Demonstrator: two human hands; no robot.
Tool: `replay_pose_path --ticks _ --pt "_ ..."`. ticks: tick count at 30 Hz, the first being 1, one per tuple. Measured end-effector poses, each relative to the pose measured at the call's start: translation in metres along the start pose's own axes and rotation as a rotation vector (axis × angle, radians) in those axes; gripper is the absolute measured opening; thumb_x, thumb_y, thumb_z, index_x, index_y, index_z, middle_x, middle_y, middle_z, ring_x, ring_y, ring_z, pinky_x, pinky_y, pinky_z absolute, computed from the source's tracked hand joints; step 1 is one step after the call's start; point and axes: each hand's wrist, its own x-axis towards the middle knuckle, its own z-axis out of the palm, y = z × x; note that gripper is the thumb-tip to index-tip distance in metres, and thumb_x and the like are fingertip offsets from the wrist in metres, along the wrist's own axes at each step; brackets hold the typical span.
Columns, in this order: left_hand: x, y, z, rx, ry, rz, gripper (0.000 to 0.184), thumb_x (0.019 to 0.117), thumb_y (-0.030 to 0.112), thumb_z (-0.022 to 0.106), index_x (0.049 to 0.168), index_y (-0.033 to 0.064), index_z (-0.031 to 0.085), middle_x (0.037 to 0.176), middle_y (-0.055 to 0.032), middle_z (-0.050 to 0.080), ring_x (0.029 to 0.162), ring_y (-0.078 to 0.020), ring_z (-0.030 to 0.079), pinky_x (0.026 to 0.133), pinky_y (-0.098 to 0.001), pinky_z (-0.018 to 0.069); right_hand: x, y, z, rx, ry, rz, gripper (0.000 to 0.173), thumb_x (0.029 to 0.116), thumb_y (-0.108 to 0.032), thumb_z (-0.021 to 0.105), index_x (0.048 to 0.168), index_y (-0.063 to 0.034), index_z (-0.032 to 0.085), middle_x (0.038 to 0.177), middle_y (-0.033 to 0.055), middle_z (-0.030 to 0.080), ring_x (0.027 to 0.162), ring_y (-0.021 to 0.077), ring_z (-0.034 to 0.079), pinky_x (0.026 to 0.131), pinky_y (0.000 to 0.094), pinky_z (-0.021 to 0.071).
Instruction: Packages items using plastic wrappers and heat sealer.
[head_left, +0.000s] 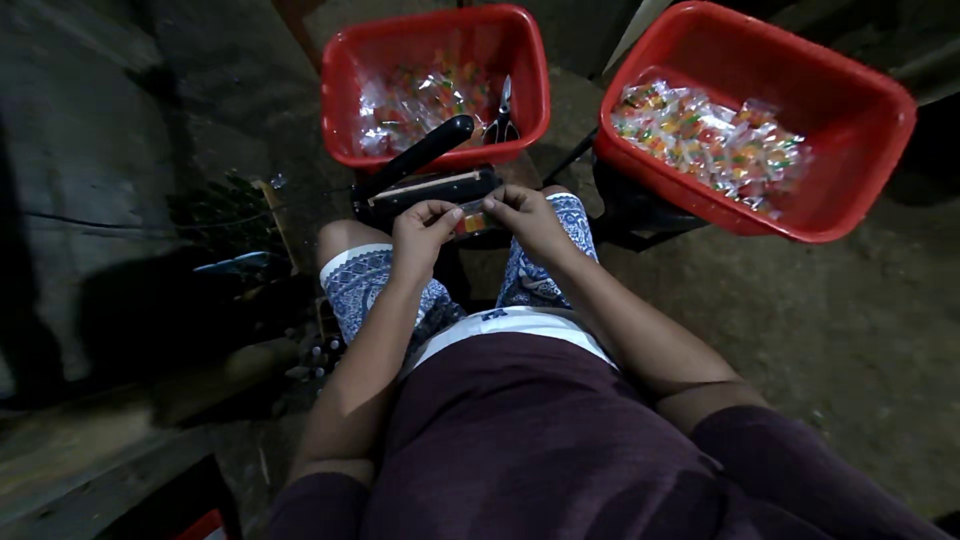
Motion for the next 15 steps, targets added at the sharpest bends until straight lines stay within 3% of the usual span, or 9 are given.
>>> replay_pose_path --ticks 6,15 --pt "0.003 0.002 0.000 -0.010 0.039 0.027 0.007 0.0937 0.001 0.070 0.101 0.0008 0.068 0.089 -0.0019 0.069 0.078 -0.0063 0.067 0.073 -0.0238 0.0586 -0.002 -0.003 -0.003 0.085 -0.060 0.080 0.009 0.0945 -0.003 0.067 0.103 -0.0017 0.066 0.088 0.0006 0.066 0.075 0.0049 0.062 0.072 0.0232 0.0559" --pt "0.007 -0.009 0.002 -0.067 0.079 -0.019 0.009 0.0935 0.000 0.069 0.103 0.0012 0.067 0.090 -0.0016 0.069 0.079 -0.0065 0.067 0.074 -0.0241 0.0590 0.007 0.002 0.000 0.099 -0.027 0.180 0.008 0.1012 -0.008 0.061 0.097 -0.0030 0.065 0.084 -0.0001 0.065 0.072 0.0050 0.061 0.069 0.0234 0.0545"
